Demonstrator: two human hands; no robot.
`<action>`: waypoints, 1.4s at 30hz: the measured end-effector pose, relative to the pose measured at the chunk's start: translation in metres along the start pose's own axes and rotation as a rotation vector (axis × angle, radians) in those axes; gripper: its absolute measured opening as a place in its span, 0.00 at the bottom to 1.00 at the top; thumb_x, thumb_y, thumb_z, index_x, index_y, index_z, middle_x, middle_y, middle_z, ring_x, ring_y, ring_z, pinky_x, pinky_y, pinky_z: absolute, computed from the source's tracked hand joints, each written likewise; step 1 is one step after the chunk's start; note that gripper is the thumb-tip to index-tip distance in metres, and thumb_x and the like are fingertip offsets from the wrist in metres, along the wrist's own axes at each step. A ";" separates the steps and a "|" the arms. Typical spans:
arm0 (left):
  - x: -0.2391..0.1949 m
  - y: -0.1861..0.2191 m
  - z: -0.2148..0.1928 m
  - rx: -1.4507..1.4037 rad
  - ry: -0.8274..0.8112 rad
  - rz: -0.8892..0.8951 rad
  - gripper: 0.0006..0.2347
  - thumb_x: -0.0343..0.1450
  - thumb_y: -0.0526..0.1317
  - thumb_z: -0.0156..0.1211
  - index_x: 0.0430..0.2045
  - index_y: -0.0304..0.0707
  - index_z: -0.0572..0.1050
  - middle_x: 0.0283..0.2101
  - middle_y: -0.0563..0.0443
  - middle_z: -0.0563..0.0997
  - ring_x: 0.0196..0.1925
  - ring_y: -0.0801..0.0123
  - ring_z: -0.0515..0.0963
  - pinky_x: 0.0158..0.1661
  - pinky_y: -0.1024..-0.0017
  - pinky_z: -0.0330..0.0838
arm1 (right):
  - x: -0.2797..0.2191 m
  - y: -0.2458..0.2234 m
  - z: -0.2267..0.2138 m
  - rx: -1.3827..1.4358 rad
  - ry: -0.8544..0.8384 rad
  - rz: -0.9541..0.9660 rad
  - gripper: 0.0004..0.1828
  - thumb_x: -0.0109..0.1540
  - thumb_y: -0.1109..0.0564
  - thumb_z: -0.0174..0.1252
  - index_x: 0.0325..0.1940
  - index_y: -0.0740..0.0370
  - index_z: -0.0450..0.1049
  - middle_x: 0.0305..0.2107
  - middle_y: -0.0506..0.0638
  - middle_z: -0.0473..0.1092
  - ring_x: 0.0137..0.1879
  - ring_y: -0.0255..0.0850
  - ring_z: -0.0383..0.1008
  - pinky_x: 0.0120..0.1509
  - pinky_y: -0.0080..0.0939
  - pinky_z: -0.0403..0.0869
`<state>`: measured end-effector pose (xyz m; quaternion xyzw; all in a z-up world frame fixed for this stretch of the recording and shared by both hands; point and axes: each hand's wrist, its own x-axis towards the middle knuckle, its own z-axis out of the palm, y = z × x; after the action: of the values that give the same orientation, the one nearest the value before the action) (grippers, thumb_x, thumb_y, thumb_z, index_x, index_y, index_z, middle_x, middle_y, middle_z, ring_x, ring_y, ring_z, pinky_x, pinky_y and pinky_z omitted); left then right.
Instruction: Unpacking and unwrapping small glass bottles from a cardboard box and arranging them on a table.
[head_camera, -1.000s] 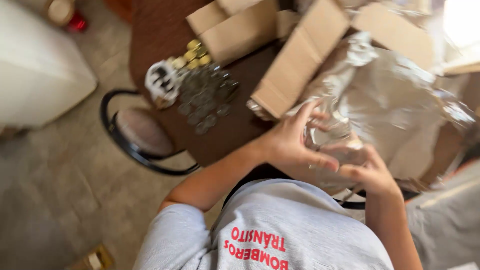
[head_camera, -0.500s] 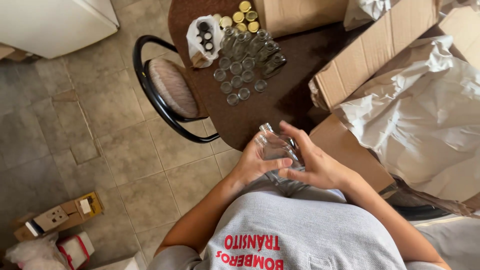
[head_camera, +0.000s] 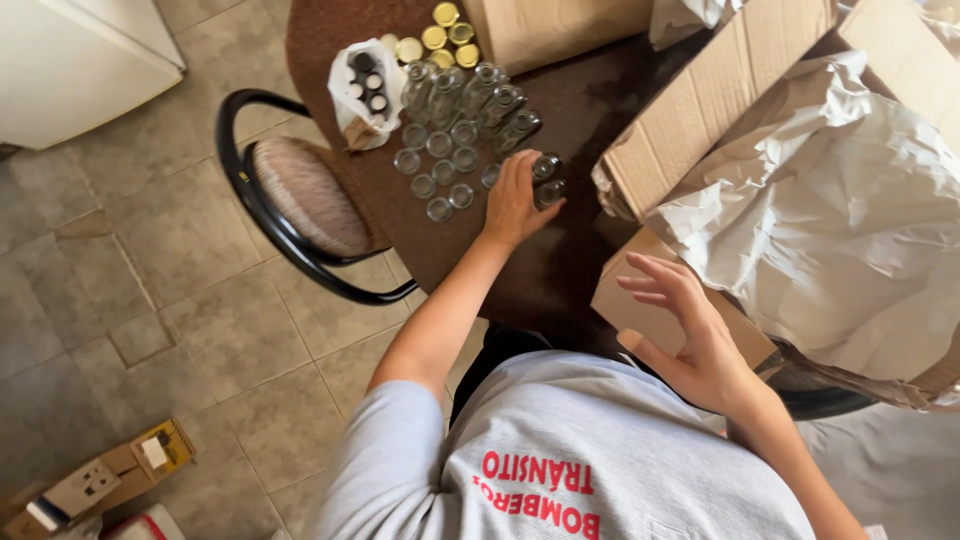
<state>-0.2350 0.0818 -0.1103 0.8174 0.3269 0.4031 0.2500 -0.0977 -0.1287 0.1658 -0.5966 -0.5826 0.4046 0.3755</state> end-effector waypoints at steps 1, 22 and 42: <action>0.002 -0.005 0.007 0.023 0.008 0.009 0.37 0.52 0.42 0.82 0.54 0.29 0.68 0.52 0.39 0.74 0.55 0.46 0.77 0.56 0.56 0.76 | -0.005 0.002 -0.003 -0.001 0.020 0.016 0.42 0.57 0.63 0.63 0.74 0.69 0.55 0.66 0.63 0.58 0.67 0.60 0.70 0.66 0.62 0.70; -0.003 -0.010 0.006 0.261 0.011 0.045 0.47 0.61 0.47 0.83 0.69 0.27 0.54 0.68 0.30 0.62 0.70 0.42 0.66 0.69 0.52 0.63 | -0.055 0.044 -0.061 -0.359 0.294 0.154 0.34 0.57 0.65 0.63 0.67 0.68 0.66 0.62 0.63 0.65 0.64 0.58 0.71 0.67 0.57 0.69; -0.065 0.048 -0.051 0.232 -0.026 -0.067 0.34 0.71 0.45 0.72 0.66 0.28 0.59 0.68 0.34 0.65 0.70 0.45 0.68 0.67 0.51 0.66 | -0.090 0.174 -0.087 -0.863 0.869 0.085 0.07 0.71 0.68 0.58 0.47 0.73 0.81 0.32 0.58 0.74 0.37 0.53 0.74 0.45 0.49 0.71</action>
<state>-0.2903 0.0097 -0.0820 0.8346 0.3954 0.3432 0.1712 0.0508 -0.2232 0.0432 -0.8278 -0.4633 -0.1335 0.2869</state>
